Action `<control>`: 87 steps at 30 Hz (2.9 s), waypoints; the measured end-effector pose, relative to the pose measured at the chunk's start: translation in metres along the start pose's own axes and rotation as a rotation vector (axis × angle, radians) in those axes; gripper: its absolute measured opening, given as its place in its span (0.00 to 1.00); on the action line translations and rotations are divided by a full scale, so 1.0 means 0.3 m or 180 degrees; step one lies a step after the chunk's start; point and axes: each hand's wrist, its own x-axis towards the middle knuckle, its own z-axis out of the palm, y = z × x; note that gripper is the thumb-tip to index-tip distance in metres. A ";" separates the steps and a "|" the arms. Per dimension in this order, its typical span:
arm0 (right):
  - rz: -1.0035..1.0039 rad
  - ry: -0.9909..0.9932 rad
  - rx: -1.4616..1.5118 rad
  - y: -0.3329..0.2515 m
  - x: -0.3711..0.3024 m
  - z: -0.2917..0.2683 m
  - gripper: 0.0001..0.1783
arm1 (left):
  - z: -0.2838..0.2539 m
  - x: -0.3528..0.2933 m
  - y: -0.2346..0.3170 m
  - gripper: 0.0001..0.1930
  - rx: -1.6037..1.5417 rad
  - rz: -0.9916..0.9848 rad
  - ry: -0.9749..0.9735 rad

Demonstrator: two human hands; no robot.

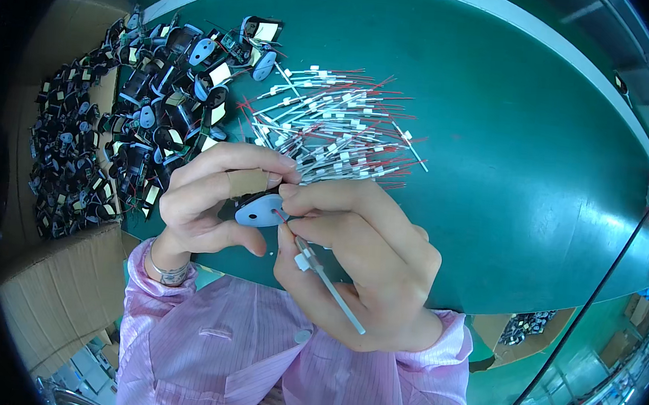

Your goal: The person assembles electronic components by hand, inserting small pins or wires into a plastic housing.

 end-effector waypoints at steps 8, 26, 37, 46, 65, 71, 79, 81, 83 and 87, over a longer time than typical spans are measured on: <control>0.0081 0.0100 0.0075 0.006 -0.011 0.005 0.11 | 0.006 -0.002 -0.002 0.32 0.0045 0.0051 -0.0019; 0.0492 0.0163 0.0133 -0.002 -0.016 0.003 0.09 | 0.018 -0.010 -0.001 0.32 0.0206 0.0204 0.0026; 0.0451 0.0210 0.0161 0.003 -0.027 0.013 0.08 | 0.016 -0.008 0.000 0.31 0.0195 0.0229 0.0030; 0.0062 0.0249 0.0066 0.005 -0.027 0.020 0.11 | 0.021 -0.012 0.004 0.32 0.0208 0.0191 0.0115; -0.0030 0.0489 -0.0038 0.006 -0.037 0.038 0.11 | 0.037 -0.019 0.017 0.31 0.0371 0.0159 0.0203; -0.0040 0.0521 -0.0092 0.008 -0.044 0.049 0.12 | 0.045 -0.027 0.022 0.31 0.0428 0.0100 0.0236; -0.0042 0.0346 -0.0183 0.009 -0.032 0.039 0.12 | 0.044 -0.032 0.025 0.31 0.0453 -0.0021 0.0255; -0.0038 0.0384 -0.0192 0.010 -0.033 0.039 0.11 | 0.043 -0.033 0.027 0.31 0.0504 -0.0010 0.0233; -0.0022 0.0423 -0.0160 0.006 -0.037 0.041 0.11 | 0.048 -0.031 0.037 0.29 0.0413 -0.0067 0.0272; -0.0011 0.0471 -0.0173 0.001 -0.036 0.045 0.10 | 0.056 -0.034 0.040 0.28 0.0274 -0.0137 0.0384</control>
